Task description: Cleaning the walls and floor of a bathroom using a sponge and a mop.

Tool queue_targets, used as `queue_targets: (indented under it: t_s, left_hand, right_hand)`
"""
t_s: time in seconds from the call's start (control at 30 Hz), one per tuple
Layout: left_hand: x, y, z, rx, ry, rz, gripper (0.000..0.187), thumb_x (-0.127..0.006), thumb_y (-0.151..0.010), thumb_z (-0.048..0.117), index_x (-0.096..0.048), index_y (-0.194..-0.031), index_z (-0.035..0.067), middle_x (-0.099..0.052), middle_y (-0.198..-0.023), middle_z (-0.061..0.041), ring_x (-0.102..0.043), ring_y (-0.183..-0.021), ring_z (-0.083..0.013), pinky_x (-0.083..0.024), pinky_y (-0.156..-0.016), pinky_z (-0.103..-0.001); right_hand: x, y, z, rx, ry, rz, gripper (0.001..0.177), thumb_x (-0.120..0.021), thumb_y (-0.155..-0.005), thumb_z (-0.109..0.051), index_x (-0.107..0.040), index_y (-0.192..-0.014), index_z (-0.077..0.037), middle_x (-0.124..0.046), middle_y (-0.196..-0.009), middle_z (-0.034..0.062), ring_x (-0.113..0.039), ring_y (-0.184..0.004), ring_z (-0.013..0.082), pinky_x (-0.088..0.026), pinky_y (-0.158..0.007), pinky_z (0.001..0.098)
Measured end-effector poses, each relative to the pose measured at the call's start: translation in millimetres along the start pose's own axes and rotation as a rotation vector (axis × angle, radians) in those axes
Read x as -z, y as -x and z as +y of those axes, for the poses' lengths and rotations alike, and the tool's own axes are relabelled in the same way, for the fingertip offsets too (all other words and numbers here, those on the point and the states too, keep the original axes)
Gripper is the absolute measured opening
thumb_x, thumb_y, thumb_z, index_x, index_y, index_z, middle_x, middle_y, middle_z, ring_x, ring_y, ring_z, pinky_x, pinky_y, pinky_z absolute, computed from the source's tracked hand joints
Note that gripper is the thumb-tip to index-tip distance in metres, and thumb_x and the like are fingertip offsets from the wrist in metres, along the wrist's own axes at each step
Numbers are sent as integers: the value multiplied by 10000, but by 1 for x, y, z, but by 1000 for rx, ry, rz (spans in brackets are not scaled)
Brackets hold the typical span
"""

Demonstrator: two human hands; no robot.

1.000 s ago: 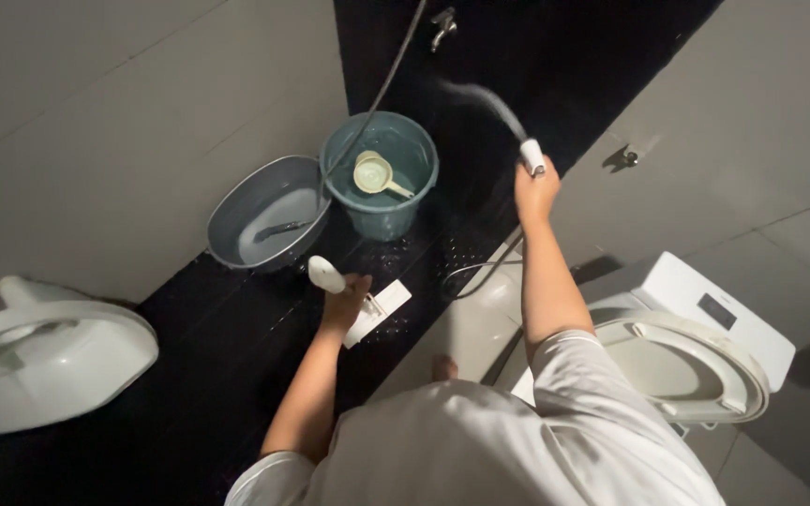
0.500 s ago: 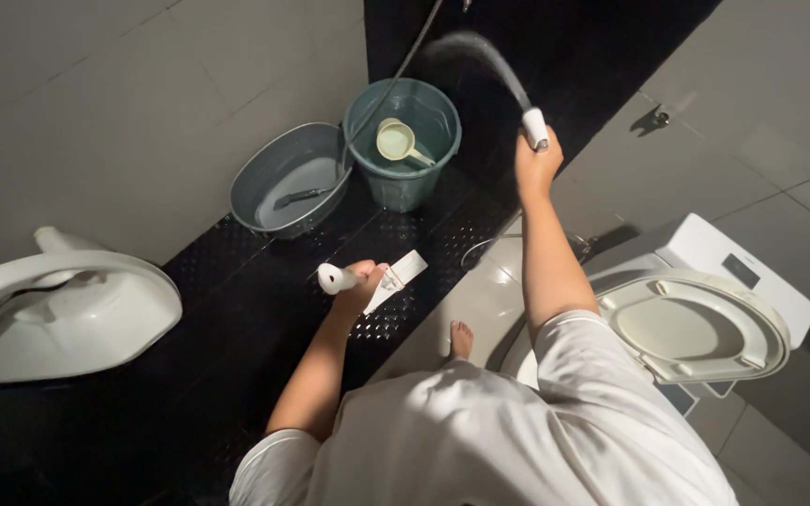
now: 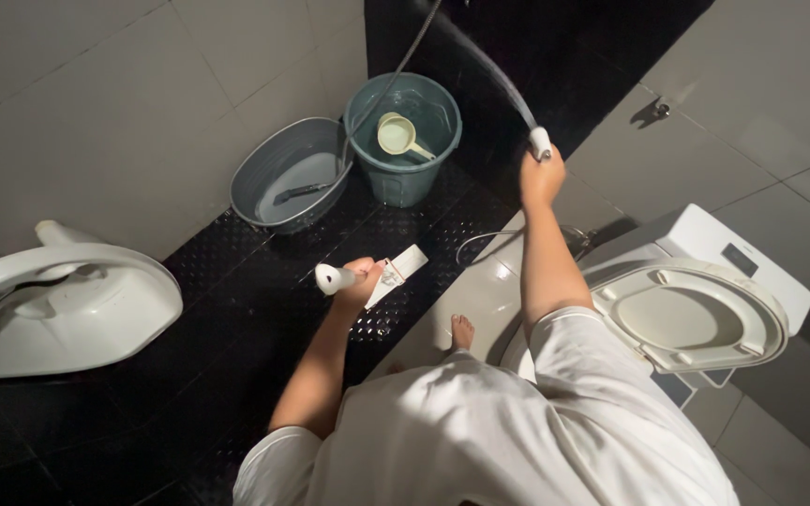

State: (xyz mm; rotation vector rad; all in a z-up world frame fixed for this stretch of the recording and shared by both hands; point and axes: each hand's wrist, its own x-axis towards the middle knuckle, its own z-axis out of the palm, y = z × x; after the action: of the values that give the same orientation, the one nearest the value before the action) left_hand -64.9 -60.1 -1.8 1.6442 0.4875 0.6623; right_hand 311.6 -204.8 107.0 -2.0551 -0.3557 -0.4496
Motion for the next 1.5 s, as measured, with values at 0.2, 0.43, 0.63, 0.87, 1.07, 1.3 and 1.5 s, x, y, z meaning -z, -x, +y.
queue_targets:
  t_s: [0.2,0.43,0.63,0.87,1.07,1.3,1.5]
  left_hand:
    - [6,-3,5,-10,-12,-4,452,-706,-947,109,-447,-582,40,-406,-533,53,-346,-533,-28,-278,-474,-302]
    - [1,-8,13,7,-16,-32,411,-710,-943,116,-509,-592,43,-472,-530,50,-387,-519,-23,-306,-467,-296]
    - [-1,-8,-4,-22,-87,-38,424,-715,-945,123,-497,-593,30,-470,-516,24,-388,-503,-32,-308,-456,-308]
    - [2,-6,9,-26,-147,-18,423,-705,-936,125,-476,-596,22,-449,-514,-11,-375,-505,-50,-322,-459,-326]
    - [-3,-4,15,-37,-177,-20,435,-706,-933,120,-468,-583,18,-445,-523,-31,-381,-499,-74,-324,-468,-328]
    - [-23,-16,15,-14,-34,-123,370,-675,-962,147,-555,-627,43,-529,-556,4,-441,-527,-60,-366,-496,-315]
    - [-31,-24,7,-28,-108,-162,418,-672,-969,167,-508,-604,46,-494,-536,-1,-421,-519,-77,-361,-502,-322]
  right_hand:
    - [24,9,55,15,29,-13,217,-697,-859,-162,-729,-1037,-42,-731,-952,224,-694,-913,425,-534,-791,479]
    - [46,0,45,74,-72,67,189,-728,-883,-160,-682,-994,-13,-716,-899,219,-690,-838,420,-542,-772,463]
    - [48,13,83,24,113,12,156,-713,-874,-127,-680,-953,3,-696,-884,238,-666,-836,440,-529,-758,463]
    - [73,-26,61,150,-194,228,203,-784,-884,-92,-694,-1039,5,-737,-902,132,-684,-811,222,-545,-773,379]
    - [98,-67,28,71,-406,326,214,-816,-878,-89,-703,-1022,21,-665,-859,55,-569,-766,145,-503,-715,337]
    - [89,-43,82,136,-122,251,218,-754,-878,-109,-687,-1020,43,-724,-864,176,-696,-782,294,-544,-757,406]
    - [76,1,155,73,180,96,219,-740,-836,-117,-693,-1002,19,-711,-902,241,-679,-843,443,-534,-769,476]
